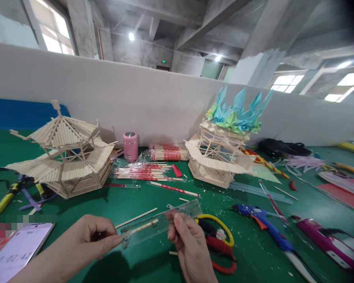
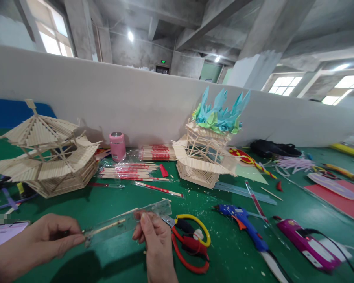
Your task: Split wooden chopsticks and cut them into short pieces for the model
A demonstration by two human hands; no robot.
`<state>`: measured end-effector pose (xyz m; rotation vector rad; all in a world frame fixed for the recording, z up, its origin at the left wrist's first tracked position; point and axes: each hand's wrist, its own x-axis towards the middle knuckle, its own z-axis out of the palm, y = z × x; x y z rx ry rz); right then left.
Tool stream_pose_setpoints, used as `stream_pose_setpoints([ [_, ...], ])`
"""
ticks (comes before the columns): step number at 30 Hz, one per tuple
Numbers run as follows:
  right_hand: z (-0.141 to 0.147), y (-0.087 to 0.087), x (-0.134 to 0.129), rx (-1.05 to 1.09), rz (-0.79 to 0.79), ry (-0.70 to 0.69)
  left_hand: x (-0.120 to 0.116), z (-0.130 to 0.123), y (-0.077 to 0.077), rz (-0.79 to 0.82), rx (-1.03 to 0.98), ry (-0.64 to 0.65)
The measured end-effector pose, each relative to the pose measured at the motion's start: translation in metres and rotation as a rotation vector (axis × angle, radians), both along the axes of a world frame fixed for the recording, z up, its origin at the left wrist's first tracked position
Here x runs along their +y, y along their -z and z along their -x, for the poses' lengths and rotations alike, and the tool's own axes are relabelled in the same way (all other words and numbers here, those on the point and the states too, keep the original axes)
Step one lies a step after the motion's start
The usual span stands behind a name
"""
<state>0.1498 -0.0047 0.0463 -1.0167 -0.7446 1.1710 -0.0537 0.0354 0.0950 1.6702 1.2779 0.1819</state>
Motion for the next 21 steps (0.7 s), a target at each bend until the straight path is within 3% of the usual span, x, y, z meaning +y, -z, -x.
stream_pose_setpoints([
  [21, 0.0002, 0.0016, 0.0002, 0.026, -0.005, -0.029, 0.0002, -0.0012, -0.0023, 0.012, 0.001, 0.007],
])
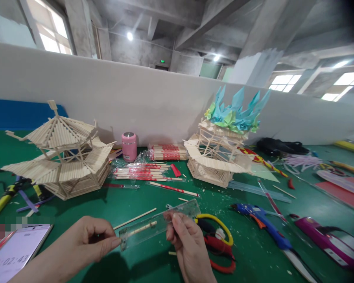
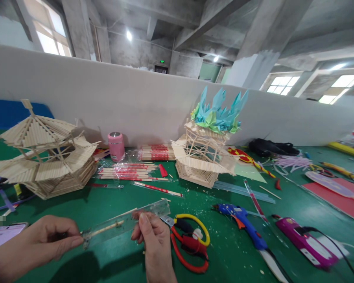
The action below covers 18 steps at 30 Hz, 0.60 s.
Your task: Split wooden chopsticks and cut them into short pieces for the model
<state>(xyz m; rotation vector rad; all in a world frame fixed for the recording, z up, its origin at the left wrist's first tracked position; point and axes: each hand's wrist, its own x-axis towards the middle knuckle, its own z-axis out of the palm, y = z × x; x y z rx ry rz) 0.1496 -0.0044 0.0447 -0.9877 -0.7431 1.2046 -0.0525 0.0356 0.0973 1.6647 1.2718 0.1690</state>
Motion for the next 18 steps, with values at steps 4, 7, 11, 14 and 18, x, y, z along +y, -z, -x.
stream_pose_setpoints([
  [4, 0.0003, 0.0009, 0.0004, 0.005, 0.001, -0.009, 0.0006, 0.0005, 0.0017, 0.005, 0.013, 0.004],
  [7, 0.0003, 0.0014, 0.0005, 0.003, -0.005, -0.016, 0.0011, 0.0016, 0.0046, 0.006, 0.006, 0.004],
  [11, -0.0005, 0.0027, 0.0004, -0.007, -0.015, -0.012, 0.0018, 0.0024, 0.0077, 0.018, -0.012, 0.001],
  [14, -0.0011, 0.0037, 0.0008, -0.005, -0.020, -0.014, 0.0025, 0.0015, 0.0073, 0.018, -0.011, 0.002],
  [18, -0.0016, 0.0046, 0.0014, -0.002, -0.018, -0.018, 0.0023, -0.0006, 0.0049, 0.014, 0.001, 0.001],
])
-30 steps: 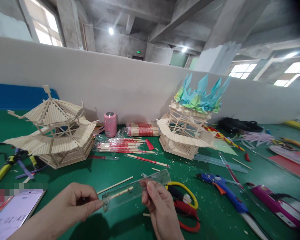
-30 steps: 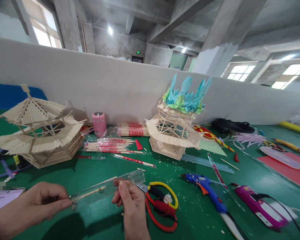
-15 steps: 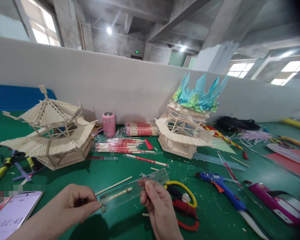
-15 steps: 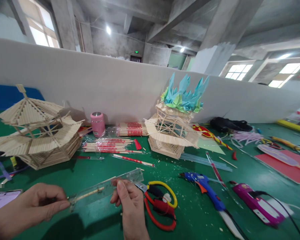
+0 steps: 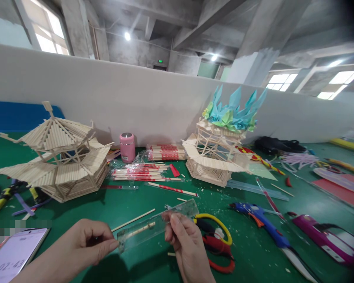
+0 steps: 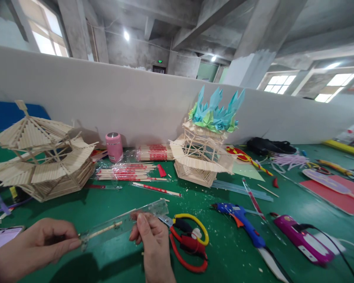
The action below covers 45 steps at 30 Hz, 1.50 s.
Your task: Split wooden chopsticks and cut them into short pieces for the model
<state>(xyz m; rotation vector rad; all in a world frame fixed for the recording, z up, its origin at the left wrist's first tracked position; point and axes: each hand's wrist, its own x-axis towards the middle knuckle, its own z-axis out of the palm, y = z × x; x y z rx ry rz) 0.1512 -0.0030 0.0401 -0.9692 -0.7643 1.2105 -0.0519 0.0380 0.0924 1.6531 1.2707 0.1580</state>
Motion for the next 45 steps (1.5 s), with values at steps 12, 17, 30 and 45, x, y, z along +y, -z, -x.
stream_pose_setpoints([
  [12, 0.004, -0.009, 0.000, -0.149, 0.009, 0.001, 0.000, 0.002, 0.003, 0.004, -0.014, 0.022],
  [17, 0.004, -0.014, -0.001, -0.275, -0.015, 0.013, -0.002, 0.004, 0.005, 0.030, -0.024, 0.030],
  [30, 0.004, -0.016, -0.001, -0.297, -0.004, 0.006, -0.001, 0.007, 0.009, 0.028, -0.056, 0.041],
  [45, 0.004, -0.014, -0.001, -0.170, 0.014, -0.003, -0.003, 0.008, 0.012, 0.067, -0.104, 0.003],
])
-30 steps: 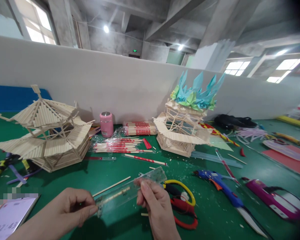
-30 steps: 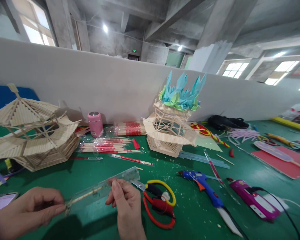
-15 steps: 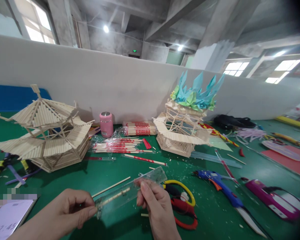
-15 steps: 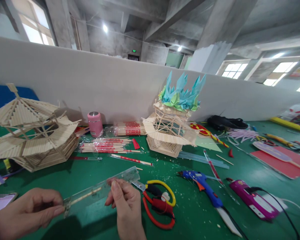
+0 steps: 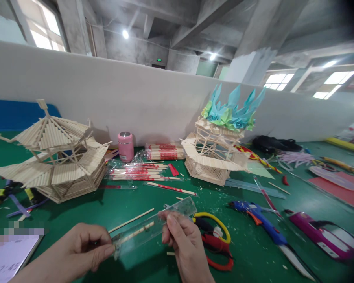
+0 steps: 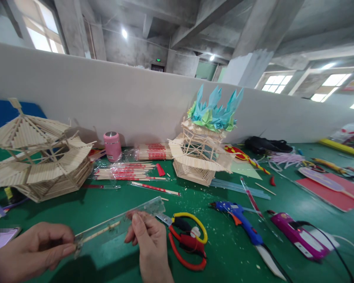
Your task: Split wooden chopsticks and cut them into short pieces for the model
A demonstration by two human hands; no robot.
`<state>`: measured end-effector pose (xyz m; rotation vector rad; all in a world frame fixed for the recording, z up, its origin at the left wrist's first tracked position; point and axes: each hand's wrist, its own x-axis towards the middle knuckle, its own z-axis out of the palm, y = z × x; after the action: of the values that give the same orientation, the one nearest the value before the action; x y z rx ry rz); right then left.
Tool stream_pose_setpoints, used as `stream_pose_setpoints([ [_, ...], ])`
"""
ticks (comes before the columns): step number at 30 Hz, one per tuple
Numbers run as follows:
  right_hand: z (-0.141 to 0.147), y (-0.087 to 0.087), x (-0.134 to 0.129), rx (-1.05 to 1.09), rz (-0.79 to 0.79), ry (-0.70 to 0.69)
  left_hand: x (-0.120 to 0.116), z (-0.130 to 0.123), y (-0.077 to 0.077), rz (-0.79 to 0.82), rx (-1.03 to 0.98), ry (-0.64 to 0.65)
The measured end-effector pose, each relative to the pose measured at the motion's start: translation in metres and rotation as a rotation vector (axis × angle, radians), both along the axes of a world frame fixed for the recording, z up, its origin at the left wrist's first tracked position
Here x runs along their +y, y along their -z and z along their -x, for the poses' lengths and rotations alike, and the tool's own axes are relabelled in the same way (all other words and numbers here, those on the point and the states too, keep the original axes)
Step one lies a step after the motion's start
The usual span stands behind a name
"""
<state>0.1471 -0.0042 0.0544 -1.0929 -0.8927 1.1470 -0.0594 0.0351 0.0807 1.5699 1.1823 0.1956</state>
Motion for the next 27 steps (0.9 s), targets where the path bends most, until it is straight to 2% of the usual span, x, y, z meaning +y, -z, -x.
stream_pose_setpoints([
  [12, 0.002, 0.003, 0.000, 0.013, 0.010, 0.015, -0.001, -0.002, -0.004, 0.003, 0.035, 0.008],
  [16, 0.002, 0.002, 0.000, 0.043, 0.040, -0.021, -0.001, -0.001, -0.006, -0.004, 0.020, -0.037],
  [22, -0.004, -0.010, 0.010, 0.092, -0.006, -0.040, 0.003, 0.010, -0.019, -0.016, 0.015, -0.160],
  [27, -0.010, -0.020, 0.028, 0.050, -0.002, 0.024, 0.003, 0.018, -0.030, -0.041, 0.066, -0.172],
])
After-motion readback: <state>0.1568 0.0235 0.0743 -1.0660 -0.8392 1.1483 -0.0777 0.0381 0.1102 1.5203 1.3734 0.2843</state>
